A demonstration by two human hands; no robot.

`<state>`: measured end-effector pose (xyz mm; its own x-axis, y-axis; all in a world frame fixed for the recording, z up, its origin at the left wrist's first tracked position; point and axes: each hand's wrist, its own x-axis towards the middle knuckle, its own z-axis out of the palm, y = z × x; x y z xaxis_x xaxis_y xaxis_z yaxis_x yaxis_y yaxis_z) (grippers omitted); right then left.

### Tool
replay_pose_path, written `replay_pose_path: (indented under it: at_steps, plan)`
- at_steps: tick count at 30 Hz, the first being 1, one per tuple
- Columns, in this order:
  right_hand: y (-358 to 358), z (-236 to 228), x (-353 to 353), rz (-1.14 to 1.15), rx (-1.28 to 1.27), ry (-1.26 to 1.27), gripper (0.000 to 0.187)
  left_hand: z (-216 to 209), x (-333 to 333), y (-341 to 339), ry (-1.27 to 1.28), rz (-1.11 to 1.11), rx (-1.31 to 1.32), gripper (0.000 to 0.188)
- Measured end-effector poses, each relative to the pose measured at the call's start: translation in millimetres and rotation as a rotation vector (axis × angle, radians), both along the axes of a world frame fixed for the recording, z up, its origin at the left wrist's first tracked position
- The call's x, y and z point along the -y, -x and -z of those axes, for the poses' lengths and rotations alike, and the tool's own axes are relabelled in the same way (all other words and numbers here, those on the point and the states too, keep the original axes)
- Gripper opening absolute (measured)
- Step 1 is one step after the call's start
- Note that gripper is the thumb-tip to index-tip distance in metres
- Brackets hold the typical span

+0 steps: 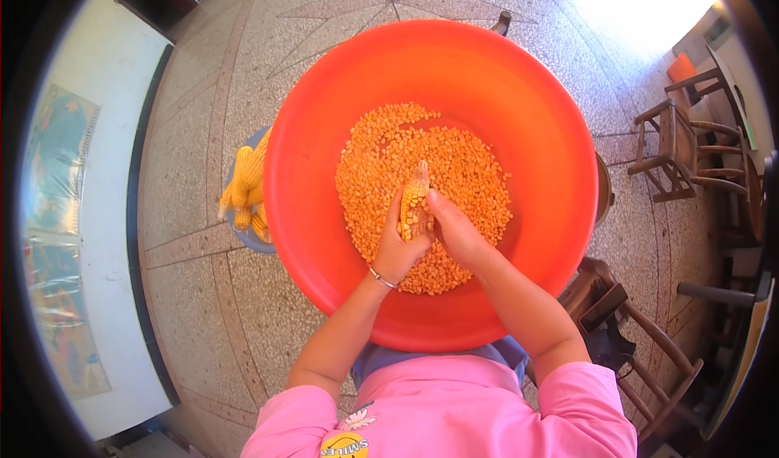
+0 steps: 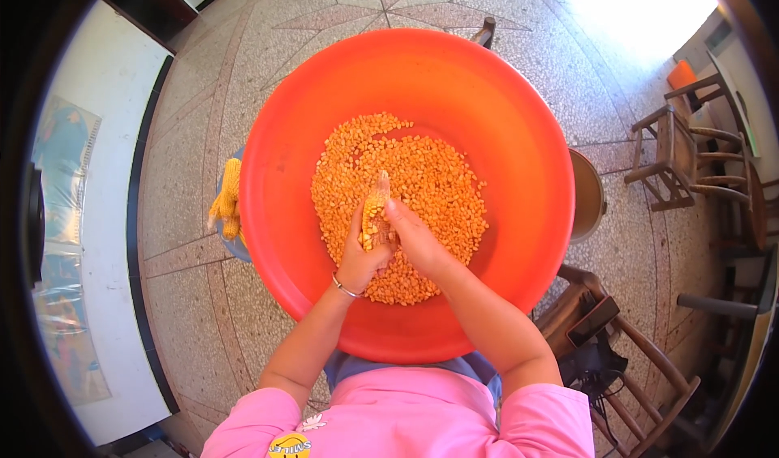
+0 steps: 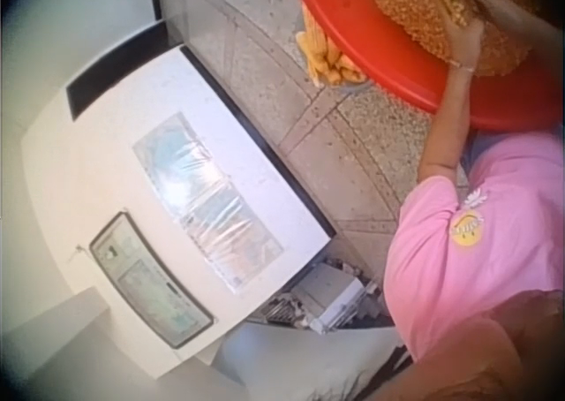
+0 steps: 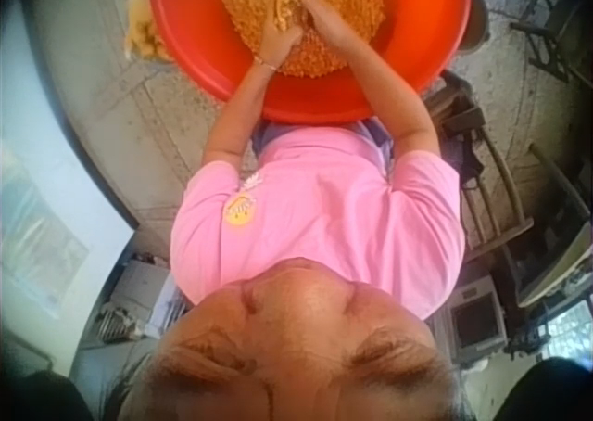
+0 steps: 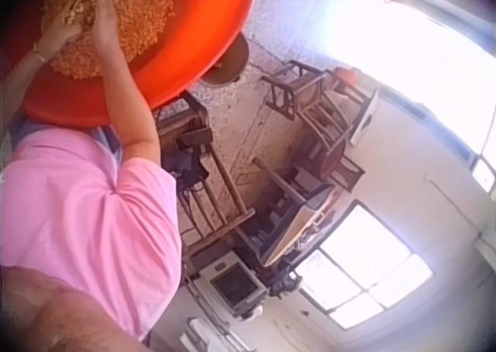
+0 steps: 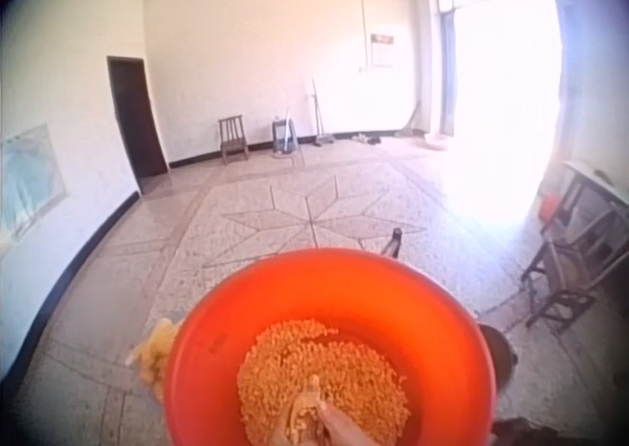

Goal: Shelling kernels from a corn cob into a large red bowl.

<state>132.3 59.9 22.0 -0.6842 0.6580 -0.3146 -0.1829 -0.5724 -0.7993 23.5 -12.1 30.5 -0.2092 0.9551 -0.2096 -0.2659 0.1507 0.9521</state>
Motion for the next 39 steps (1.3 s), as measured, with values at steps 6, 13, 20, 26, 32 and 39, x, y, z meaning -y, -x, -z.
replay_pose_path:
  at_steps: [6, 13, 20, 26, 32, 39]
  plan:
    - [-1, -3, -4, -0.042, -0.136, 0.208, 0.041, 3, 5, 1, 0.050, -0.026, 0.125, 0.080]
    - [3, 6, 1, -0.056, -0.094, 0.132, 0.053, 41, -4, -7, -0.400, -0.128, -0.560, 0.078]
    - [0, -7, -1, -0.080, 0.004, 0.056, 0.051, 3, 4, -2, 0.152, 0.067, 0.065, 0.081]
    - [2, -5, -3, -0.004, -0.121, 0.267, 0.041, 3, 3, -1, 0.065, -0.004, 0.226, 0.081]
    - [2, 5, -2, -0.101, 0.027, -0.016, 0.038, 10, 3, 0, 0.115, -0.019, 0.276, 0.081]
    - [5, -9, 5, -0.040, -0.001, -0.106, 0.044, 10, 1, -3, 0.109, -0.037, 0.196, 0.082]
